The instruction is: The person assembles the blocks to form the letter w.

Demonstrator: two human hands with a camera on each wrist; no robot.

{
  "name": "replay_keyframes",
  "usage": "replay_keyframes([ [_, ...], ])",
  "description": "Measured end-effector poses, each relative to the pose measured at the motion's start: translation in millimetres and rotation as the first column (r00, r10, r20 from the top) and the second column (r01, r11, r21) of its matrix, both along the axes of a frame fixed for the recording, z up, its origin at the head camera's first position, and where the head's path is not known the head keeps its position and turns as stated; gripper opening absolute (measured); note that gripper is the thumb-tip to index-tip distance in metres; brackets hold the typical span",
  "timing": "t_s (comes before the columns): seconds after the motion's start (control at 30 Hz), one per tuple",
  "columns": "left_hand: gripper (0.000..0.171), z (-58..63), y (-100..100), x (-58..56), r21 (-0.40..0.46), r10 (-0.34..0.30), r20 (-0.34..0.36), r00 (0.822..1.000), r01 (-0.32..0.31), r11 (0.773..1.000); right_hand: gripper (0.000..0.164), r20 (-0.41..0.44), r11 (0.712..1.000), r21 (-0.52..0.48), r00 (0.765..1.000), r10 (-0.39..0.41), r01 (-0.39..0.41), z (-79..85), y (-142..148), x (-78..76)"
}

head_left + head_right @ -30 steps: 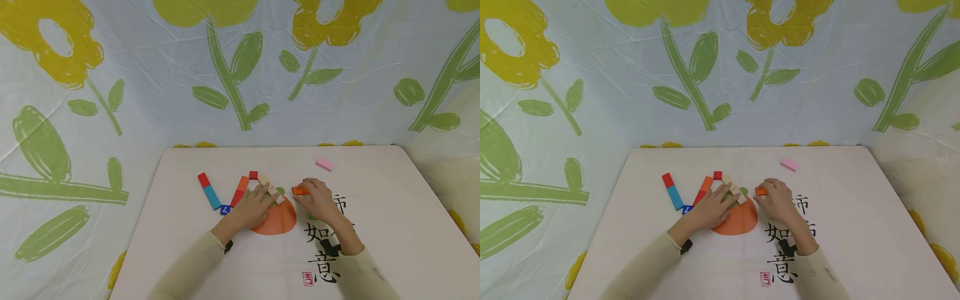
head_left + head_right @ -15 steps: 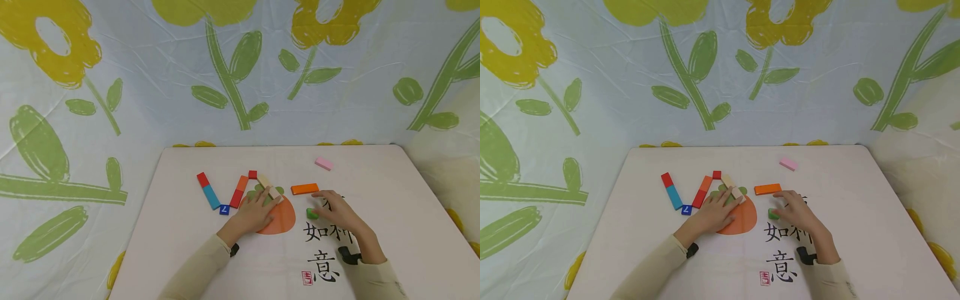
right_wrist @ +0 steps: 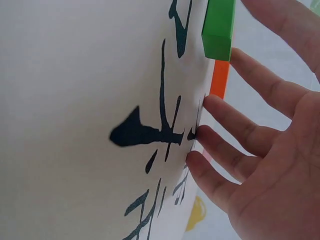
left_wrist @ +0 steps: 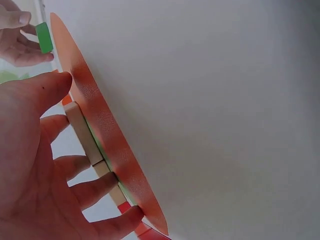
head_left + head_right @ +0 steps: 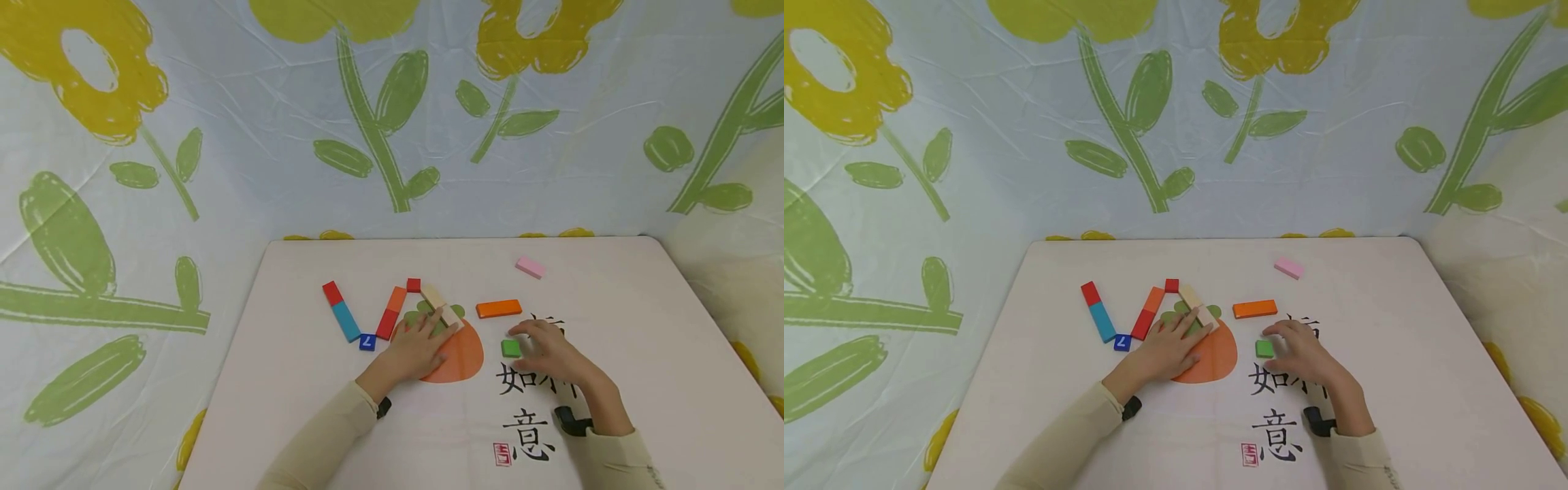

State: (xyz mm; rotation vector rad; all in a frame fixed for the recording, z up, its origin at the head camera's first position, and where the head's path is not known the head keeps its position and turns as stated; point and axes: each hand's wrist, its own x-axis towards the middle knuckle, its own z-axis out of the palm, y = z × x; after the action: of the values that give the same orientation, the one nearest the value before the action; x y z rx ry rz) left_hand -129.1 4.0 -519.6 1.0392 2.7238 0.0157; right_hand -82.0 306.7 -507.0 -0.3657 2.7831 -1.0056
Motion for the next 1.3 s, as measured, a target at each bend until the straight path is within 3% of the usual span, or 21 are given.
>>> replay_keyframes([
  [0.53,0.066,-3.0,0.2,-1.8,0.01,-0.003,0.012,1.0,0.003,1.0,0.027,-0.051,0.999,0.031,0.999,-0.009,0.01,-4.1,0.0,1.5],
  [1.07,0.065,-0.7,-0.3,-1.1,0.002,0.0,0.031,1.0,0.0,1.0,0.026,-0.061,0.998,0.046,0.997,-0.038,0.041,-4.6,-5.8,-1.4],
  [1.3,0.065,1.4,-0.7,-1.1,0.003,0.0,0.032,0.999,0.0,1.0,0.028,-0.151,1.0,0.016,0.988,0.009,-0.006,-2.2,-15.4,-11.6],
])
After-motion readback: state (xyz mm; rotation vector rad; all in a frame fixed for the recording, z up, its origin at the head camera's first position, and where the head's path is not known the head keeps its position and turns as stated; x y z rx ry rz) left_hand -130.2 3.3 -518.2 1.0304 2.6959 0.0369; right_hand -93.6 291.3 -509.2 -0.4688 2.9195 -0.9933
